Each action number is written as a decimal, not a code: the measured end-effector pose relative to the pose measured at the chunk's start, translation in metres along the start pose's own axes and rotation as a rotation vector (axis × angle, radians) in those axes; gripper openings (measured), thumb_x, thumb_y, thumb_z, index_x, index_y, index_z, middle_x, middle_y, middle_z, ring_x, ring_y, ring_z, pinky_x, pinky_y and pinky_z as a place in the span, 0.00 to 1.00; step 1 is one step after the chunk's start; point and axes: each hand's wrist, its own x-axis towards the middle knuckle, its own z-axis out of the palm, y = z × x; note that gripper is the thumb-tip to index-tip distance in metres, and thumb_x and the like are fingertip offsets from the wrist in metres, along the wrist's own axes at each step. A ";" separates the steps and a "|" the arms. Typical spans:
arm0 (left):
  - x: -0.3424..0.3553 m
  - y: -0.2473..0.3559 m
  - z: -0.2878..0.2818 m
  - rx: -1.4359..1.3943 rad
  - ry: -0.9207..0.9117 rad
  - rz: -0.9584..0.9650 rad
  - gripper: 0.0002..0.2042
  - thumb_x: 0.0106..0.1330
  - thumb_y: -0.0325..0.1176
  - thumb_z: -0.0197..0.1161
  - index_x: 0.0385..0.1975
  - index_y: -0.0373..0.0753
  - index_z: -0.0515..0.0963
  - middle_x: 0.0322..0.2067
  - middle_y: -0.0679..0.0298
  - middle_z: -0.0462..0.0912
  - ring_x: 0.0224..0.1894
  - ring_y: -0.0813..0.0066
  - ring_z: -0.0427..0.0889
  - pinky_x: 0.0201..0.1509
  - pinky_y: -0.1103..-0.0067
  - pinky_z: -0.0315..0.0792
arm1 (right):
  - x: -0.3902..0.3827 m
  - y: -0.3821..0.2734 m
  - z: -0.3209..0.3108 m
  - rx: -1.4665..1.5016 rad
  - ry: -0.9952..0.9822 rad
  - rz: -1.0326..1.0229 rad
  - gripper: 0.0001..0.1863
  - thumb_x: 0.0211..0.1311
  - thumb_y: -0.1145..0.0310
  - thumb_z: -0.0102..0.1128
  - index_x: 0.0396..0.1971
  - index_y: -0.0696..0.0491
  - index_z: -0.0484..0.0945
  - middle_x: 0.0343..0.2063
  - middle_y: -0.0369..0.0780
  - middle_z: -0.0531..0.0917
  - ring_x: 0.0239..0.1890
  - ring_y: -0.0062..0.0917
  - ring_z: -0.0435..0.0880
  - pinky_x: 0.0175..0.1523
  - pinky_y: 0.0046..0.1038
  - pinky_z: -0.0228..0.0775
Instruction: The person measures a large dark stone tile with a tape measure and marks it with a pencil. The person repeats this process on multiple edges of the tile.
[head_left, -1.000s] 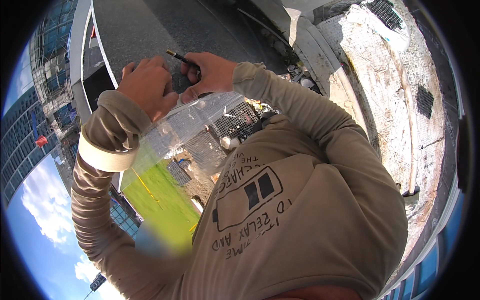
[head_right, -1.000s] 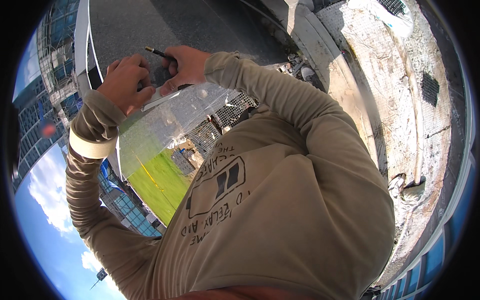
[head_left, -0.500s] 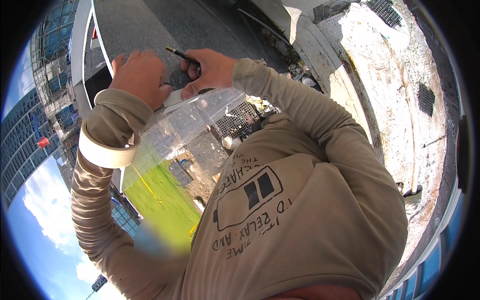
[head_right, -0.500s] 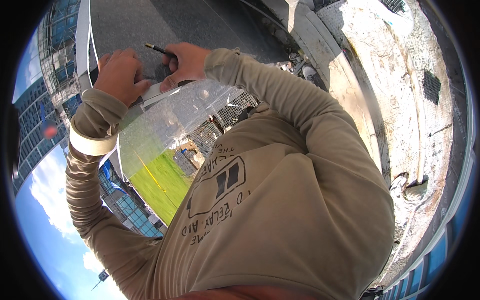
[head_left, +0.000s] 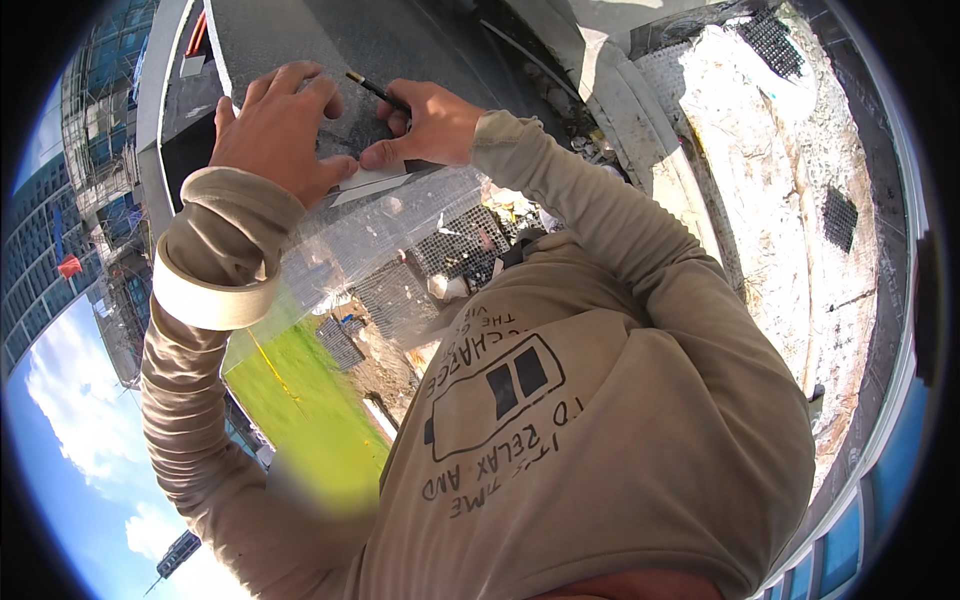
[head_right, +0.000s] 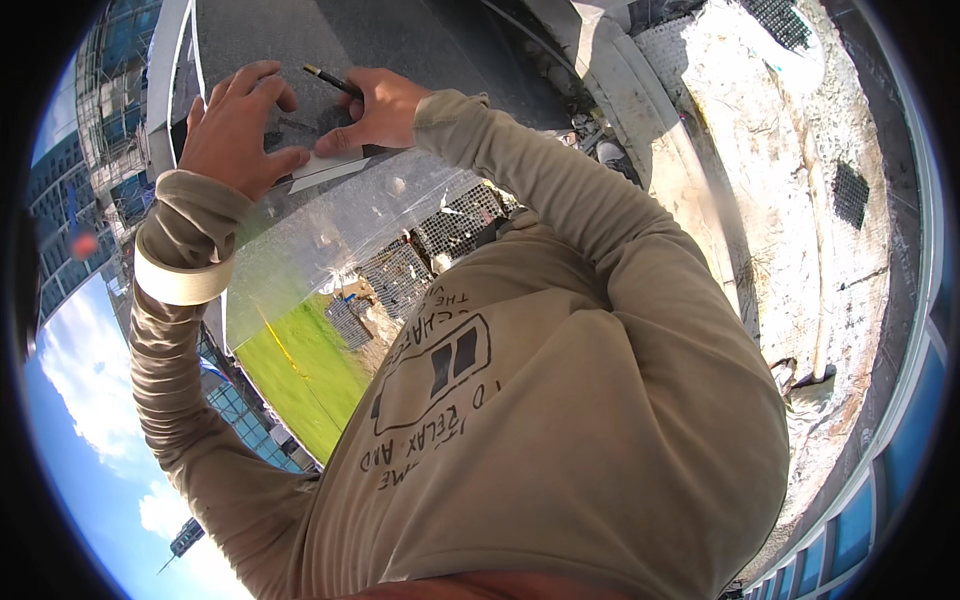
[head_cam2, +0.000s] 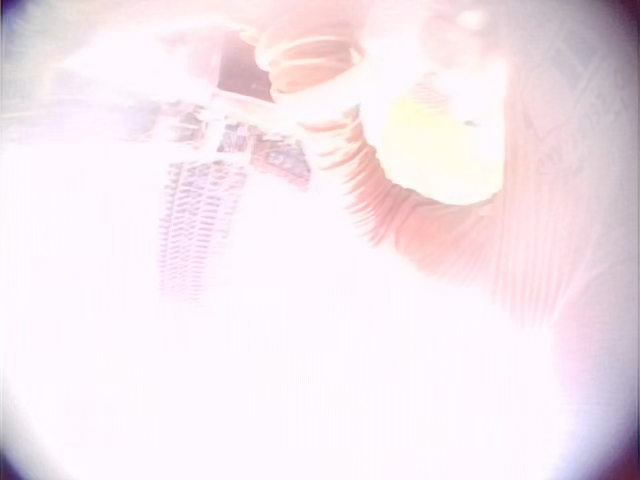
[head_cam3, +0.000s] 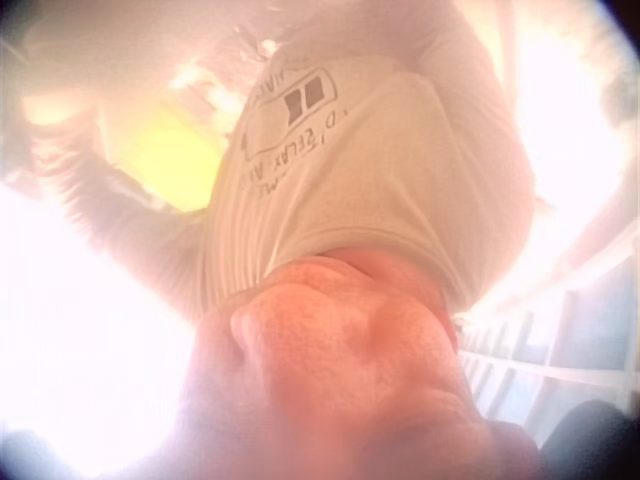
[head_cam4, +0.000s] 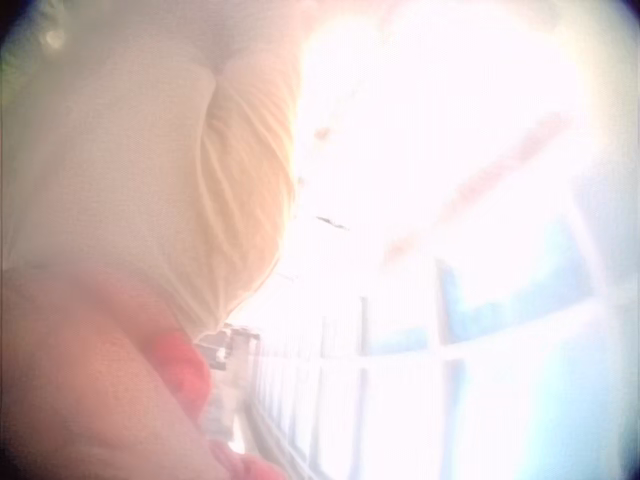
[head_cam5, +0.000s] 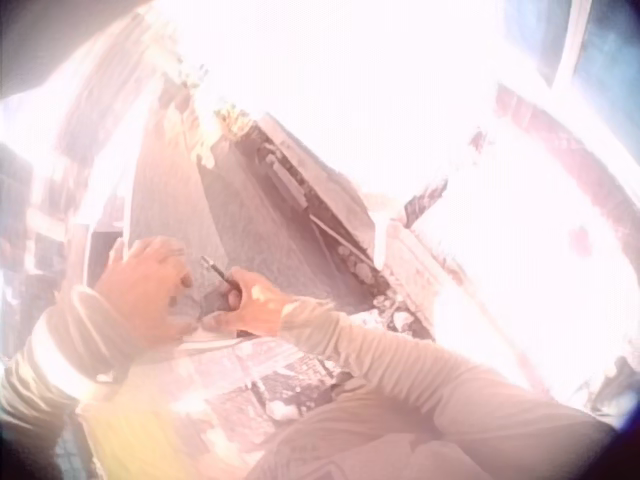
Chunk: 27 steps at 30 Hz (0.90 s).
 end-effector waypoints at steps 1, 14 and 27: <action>-0.001 -0.005 0.000 -0.034 0.019 0.002 0.22 0.50 0.41 0.74 0.45 0.47 0.76 0.60 0.65 0.69 0.67 0.59 0.64 0.70 0.44 0.52 | -0.002 0.004 0.000 0.032 0.023 -0.012 0.46 0.35 0.36 0.78 0.43 0.62 0.73 0.31 0.40 0.76 0.35 0.27 0.78 0.38 0.27 0.72; -0.047 -0.002 0.016 -0.031 0.255 0.465 0.14 0.59 0.39 0.65 0.40 0.39 0.84 0.44 0.61 0.85 0.59 0.63 0.76 0.72 0.48 0.47 | -0.021 0.012 0.004 -0.027 0.070 0.071 0.51 0.35 0.31 0.75 0.46 0.64 0.70 0.28 0.40 0.75 0.34 0.25 0.78 0.37 0.25 0.73; -0.043 -0.019 0.042 -0.354 0.504 0.589 0.12 0.45 0.27 0.73 0.31 0.37 0.84 0.40 0.62 0.83 0.57 0.61 0.77 0.72 0.49 0.52 | -0.034 0.018 -0.009 -0.015 0.075 0.097 0.57 0.37 0.35 0.77 0.52 0.71 0.66 0.36 0.47 0.76 0.38 0.29 0.79 0.40 0.27 0.74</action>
